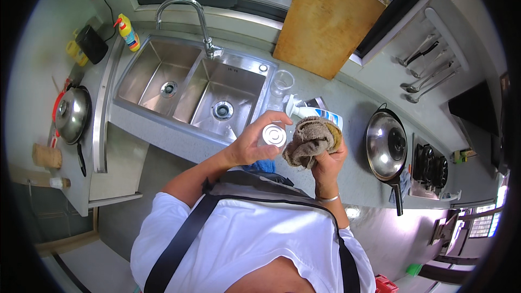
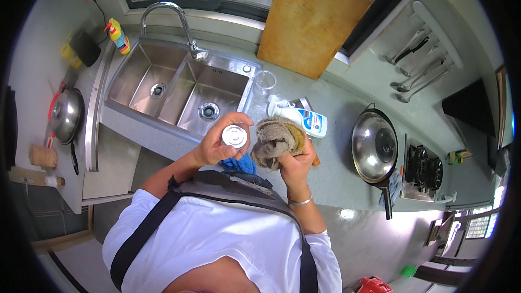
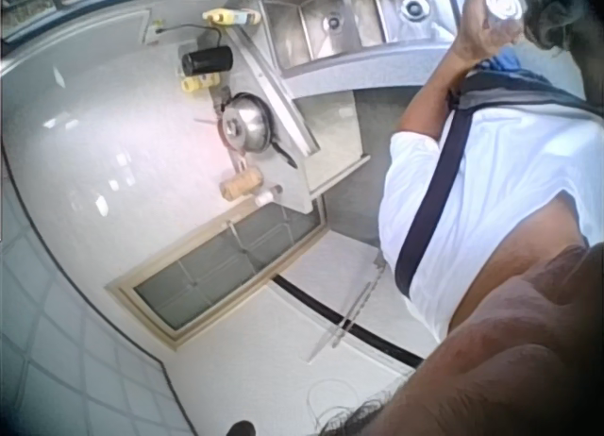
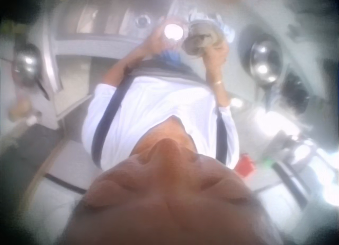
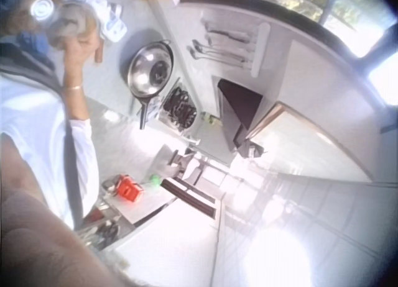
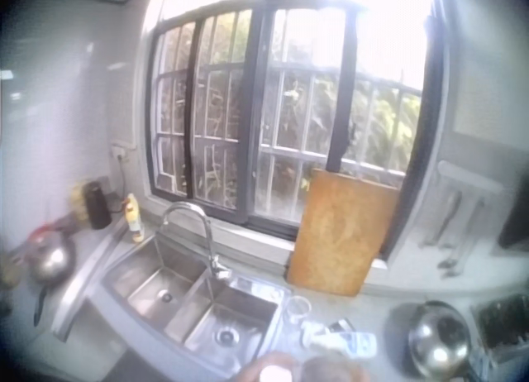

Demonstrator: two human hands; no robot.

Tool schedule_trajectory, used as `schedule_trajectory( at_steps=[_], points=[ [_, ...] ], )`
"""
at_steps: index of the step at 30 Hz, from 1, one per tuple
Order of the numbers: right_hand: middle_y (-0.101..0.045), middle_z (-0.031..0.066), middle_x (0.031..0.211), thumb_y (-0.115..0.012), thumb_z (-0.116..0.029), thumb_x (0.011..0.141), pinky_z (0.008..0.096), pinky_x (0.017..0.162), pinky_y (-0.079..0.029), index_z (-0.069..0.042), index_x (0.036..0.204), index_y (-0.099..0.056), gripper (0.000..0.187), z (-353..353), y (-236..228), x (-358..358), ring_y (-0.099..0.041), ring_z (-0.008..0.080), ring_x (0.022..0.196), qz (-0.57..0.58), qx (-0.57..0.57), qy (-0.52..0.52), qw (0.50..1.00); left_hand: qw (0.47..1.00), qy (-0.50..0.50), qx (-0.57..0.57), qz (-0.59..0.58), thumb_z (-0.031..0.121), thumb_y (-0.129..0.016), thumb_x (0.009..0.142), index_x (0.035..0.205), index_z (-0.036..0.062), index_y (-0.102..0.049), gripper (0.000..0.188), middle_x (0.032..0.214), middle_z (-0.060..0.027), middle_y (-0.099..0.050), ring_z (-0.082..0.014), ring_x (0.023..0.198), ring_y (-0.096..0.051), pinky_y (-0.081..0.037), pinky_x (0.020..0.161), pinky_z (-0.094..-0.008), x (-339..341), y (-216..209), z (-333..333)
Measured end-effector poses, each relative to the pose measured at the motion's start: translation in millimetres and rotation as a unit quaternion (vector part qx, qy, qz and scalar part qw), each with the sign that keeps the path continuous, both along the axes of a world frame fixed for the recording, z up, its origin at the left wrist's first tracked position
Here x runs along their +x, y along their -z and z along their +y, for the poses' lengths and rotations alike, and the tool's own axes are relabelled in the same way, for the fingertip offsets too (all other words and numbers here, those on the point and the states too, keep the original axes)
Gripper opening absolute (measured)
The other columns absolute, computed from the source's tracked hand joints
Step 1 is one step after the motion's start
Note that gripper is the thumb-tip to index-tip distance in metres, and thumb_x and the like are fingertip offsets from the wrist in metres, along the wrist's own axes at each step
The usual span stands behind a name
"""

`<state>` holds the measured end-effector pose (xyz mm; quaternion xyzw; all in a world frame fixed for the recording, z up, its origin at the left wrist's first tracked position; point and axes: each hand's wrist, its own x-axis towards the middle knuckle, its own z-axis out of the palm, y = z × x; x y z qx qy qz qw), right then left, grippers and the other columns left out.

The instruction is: The person wipes the kitchen wall and range hood with a cloth, then cleans several hanging utensils one by one, and finally wipes the countertop and stovetop area.

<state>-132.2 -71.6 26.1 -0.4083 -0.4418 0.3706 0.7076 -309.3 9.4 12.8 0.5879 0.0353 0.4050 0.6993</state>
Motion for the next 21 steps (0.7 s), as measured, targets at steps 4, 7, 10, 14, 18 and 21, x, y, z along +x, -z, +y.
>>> schedule_trajectory(
  at_steps=[4,7,10,14,18,21],
  points=[
    [-0.062,0.0108,0.103,-0.079,-0.024,0.069,0.0316,0.083,-0.048,0.004,0.114,-0.051,0.060,3,5,3,-0.061,0.0192,0.091,0.048,-0.015,0.024,0.998,0.999,-0.002,0.037,0.021,0.041,-0.062,0.084,0.113,0.0022,-0.042,0.053,0.071,-0.0070,-0.053,-0.0108,0.059,-0.051,-0.041,0.053,-0.0234,-4,-2,7],
    [-0.062,0.0107,0.103,-0.078,-0.022,0.070,0.0317,0.083,-0.049,0.004,0.114,-0.051,0.057,4,8,5,-0.061,0.0194,0.091,0.083,-0.011,0.032,0.996,0.999,0.004,0.042,0.020,0.040,-0.059,0.086,0.111,0.0017,-0.043,0.049,0.071,-0.0085,-0.053,-0.0123,0.059,-0.051,-0.042,0.053,-0.0241,-5,-5,9],
    [-0.062,0.0105,0.103,-0.076,-0.019,0.072,0.0321,0.083,-0.050,0.004,0.114,-0.051,0.054,4,12,6,-0.061,0.0193,0.091,0.112,-0.006,0.035,0.993,0.999,0.019,0.026,0.003,0.038,-0.057,0.087,0.110,0.0013,-0.043,0.046,0.073,-0.0102,-0.054,-0.0139,0.059,-0.052,-0.042,0.053,-0.0247,-4,-9,11],
    [-0.062,0.0103,0.103,-0.074,-0.015,0.074,0.0326,0.083,-0.050,0.003,0.114,-0.052,0.049,3,18,7,-0.061,0.0192,0.091,0.142,-0.007,0.051,0.988,0.999,0.024,0.006,-0.026,0.038,-0.054,0.089,0.109,0.0016,-0.042,0.043,0.074,-0.0114,-0.053,-0.0153,0.059,-0.052,-0.043,0.051,-0.0257,3,-6,13],
    [-0.062,0.0102,0.103,-0.074,-0.014,0.074,0.0324,0.083,-0.050,0.003,0.113,-0.052,0.048,0,18,7,-0.061,0.0193,0.092,0.180,-0.016,0.056,0.982,0.990,0.072,-0.098,-0.077,0.040,-0.049,0.091,0.108,0.0029,-0.039,0.042,0.073,-0.0115,-0.050,-0.0167,0.056,-0.052,-0.040,0.043,-0.0263,13,-8,13],
    [-0.062,0.0097,0.103,-0.073,-0.013,0.074,0.0317,0.083,-0.049,0.003,0.112,-0.053,0.047,-5,15,5,-0.061,0.0186,0.092,0.146,-0.026,0.080,0.986,0.981,0.109,-0.142,-0.074,0.045,-0.040,0.093,0.108,0.0036,-0.037,0.044,0.071,-0.0125,-0.049,-0.0176,0.052,-0.050,-0.038,0.040,-0.0267,19,-9,14]
  ],
)
